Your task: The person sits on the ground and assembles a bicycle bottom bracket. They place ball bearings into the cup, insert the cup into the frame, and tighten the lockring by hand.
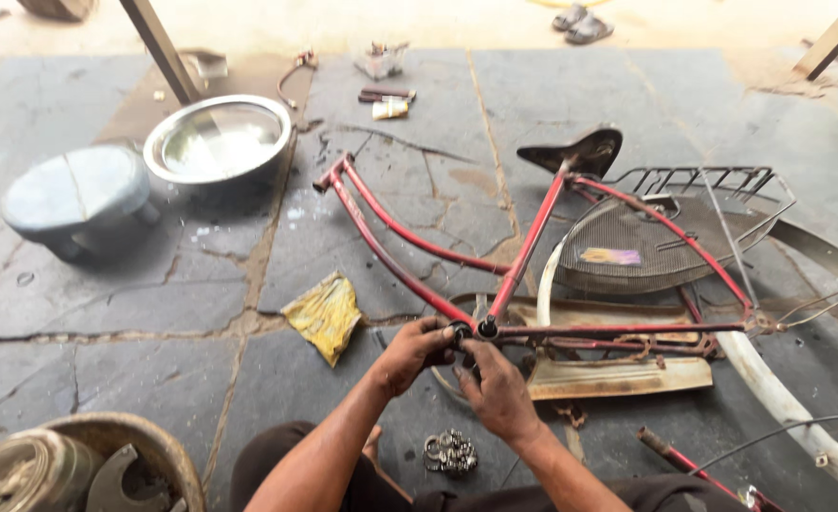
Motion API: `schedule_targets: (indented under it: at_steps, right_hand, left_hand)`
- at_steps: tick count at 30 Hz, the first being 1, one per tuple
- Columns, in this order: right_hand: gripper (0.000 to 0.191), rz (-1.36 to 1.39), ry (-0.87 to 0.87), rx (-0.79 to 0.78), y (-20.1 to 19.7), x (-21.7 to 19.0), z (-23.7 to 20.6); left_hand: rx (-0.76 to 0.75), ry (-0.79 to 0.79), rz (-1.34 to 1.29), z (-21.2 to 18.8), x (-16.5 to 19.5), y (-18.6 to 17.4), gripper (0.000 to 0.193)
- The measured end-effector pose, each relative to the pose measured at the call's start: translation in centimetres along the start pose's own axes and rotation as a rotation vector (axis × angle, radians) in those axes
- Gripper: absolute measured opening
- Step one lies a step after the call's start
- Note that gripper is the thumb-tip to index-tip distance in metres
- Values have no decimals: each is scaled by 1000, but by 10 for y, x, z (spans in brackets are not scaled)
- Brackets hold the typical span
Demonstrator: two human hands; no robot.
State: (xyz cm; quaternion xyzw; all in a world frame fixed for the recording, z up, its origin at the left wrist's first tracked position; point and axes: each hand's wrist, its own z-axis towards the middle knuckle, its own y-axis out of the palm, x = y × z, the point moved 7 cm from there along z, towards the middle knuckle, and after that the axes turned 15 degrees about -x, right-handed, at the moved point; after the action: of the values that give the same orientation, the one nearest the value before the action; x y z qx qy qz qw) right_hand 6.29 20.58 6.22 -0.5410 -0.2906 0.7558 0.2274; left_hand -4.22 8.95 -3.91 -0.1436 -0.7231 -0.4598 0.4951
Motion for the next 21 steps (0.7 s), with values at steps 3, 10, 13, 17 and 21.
schedule_targets:
  at_steps: [3,10,13,17,21]
  right_hand:
    - [44,87,30,-33,2,3,-3]
    - [46,123,100,-101,3,4,-5]
    - [45,138,114,-101,2,3,-5]
    - [54,174,149,-112,3,6,-4]
    - [57,-4,-47,-55,0,-8,-4]
  left_hand:
    - [2,-1,-21,-3,2,2,24]
    - [13,-6,-22,-9,8,7,25]
    - [19,-21,11,-11,11,10,25]
    - [6,-21,30,-11,17,12,27]
    - [21,-23,49,-11,17,10,27]
